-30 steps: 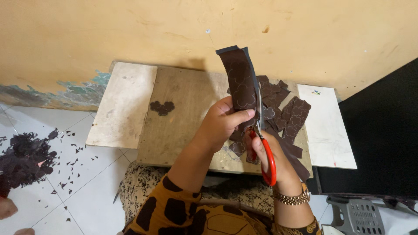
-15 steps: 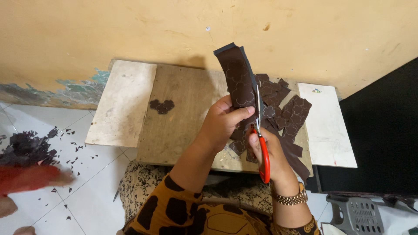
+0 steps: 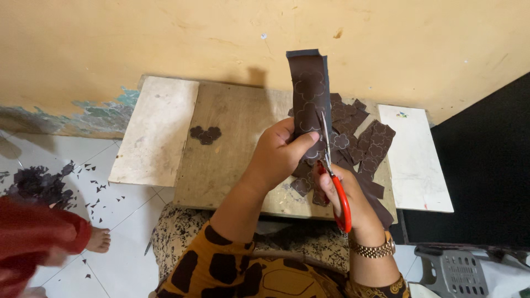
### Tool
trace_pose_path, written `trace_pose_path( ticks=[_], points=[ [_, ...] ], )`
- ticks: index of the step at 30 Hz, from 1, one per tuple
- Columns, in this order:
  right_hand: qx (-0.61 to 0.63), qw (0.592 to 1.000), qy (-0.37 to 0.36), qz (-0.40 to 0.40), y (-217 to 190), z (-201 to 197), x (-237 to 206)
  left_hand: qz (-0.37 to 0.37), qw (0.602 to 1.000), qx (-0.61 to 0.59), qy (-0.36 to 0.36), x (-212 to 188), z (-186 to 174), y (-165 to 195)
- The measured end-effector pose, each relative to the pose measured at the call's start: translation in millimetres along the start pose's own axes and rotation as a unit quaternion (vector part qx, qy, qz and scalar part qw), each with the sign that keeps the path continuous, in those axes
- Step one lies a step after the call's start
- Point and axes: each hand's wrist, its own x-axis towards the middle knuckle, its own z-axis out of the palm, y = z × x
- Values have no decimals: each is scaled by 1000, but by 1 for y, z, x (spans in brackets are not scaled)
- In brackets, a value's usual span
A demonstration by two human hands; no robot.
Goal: The person uses red-handled scissors to cut flower-shaped pieces from a dark brown sheet of material. They hold the sheet with their left hand and cut along pre-drawn outlines, placing the finished shapes on a wooden board.
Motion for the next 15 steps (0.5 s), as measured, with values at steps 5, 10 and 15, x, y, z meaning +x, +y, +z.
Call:
trace_pose_path(
  ticks=[5,10,15],
  points=[
    [25,1000,-10,10,0,-1,-1,13,995,100,13,-3,-1,11],
    [-24,1000,-4,15,4,-6,-1,15,989,143,20,-5,-3,17],
    [-49,999,2,10,12,-8,0,8,989,144,12,-3,-4,18]
  ],
)
